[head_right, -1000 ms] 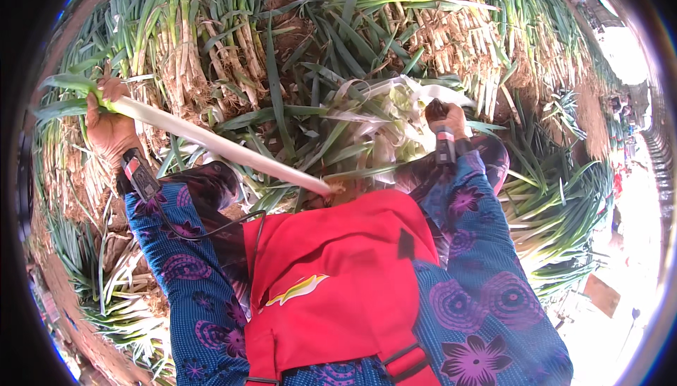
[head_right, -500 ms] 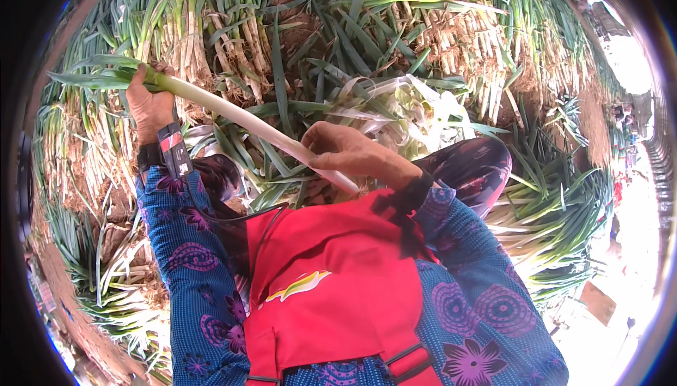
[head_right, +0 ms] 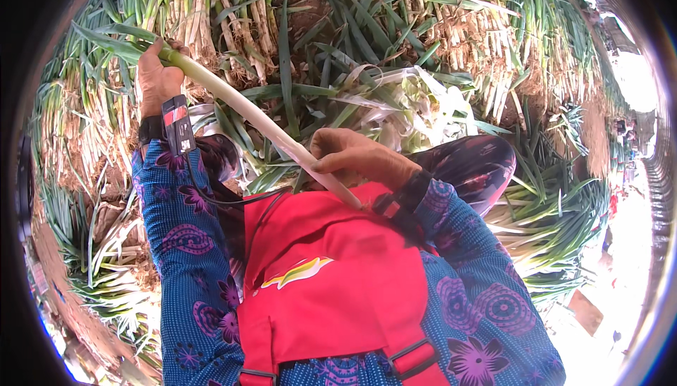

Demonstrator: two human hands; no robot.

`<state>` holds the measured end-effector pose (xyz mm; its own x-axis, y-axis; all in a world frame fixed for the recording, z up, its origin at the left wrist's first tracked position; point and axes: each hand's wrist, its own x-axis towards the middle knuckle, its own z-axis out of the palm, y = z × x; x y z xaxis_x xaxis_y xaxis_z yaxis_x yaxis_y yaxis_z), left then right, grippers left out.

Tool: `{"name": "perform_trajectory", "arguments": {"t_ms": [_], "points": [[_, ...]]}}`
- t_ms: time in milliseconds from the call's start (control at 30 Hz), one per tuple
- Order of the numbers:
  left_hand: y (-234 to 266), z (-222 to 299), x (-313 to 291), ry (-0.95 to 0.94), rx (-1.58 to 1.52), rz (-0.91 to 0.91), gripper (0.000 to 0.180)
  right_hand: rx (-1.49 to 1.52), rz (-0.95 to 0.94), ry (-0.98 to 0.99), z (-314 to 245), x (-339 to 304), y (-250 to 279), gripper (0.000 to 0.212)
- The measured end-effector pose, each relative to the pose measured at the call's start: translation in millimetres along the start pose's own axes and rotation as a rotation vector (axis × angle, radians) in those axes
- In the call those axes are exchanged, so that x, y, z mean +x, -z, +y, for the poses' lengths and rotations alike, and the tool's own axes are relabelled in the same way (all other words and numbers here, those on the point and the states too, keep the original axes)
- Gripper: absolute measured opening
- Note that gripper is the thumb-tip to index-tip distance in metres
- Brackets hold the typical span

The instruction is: The person peels the outer layers from leeks by hand, one at a time, and places them onto a pile. They then use a knife to trim the roots and green tops from the leeks.

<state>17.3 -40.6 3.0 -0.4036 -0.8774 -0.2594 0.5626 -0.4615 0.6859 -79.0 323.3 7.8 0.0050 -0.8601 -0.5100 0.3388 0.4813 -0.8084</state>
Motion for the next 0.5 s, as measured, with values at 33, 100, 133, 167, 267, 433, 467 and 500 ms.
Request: {"name": "perform_trajectory", "arguments": {"t_ms": [33, 100, 133, 167, 267, 433, 467, 500], "points": [[0.4, -0.4, -0.5, 0.012, 0.007, 0.016, 0.01, -0.004, -0.01, -0.01, 2.2, 0.4, 0.5, 0.019], [-0.8, 0.9, -2.5, 0.011, 0.054, 0.072, 0.01, -0.001, -0.013, -0.012, 2.1, 4.5, -1.8, 0.018], [2.0, 0.8, -2.2, 0.011, 0.055, 0.081, 0.01, 0.003, -0.011, -0.012, 3.0, 6.7, -2.9, 0.018], [-2.2, 1.2, -1.6, 0.018, 0.056, 0.077, 0.01, -0.001, -0.007, -0.007, 3.6, 6.0, -1.7, 0.018], [-9.4, 0.7, -0.7, 0.01, 0.097, 0.077, 0.01, -0.011, 0.018, 0.042, 7.6, 6.3, -0.5, 0.017], [-2.4, 2.4, -3.0, -0.077, 0.208, 0.146, 0.011, -0.816, 0.231, 0.526, -2.9, -0.4, -22.4, 0.014], [0.3, 4.8, -4.8, -0.089, 0.224, 0.176, 0.012, -0.814, 0.226, 0.527, -2.2, 0.3, -23.8, 0.014], [-1.7, 3.0, -5.4, -0.095, 0.234, 0.195, 0.013, -0.952, 0.213, 0.633, -2.1, -1.7, -22.6, 0.016]]}}
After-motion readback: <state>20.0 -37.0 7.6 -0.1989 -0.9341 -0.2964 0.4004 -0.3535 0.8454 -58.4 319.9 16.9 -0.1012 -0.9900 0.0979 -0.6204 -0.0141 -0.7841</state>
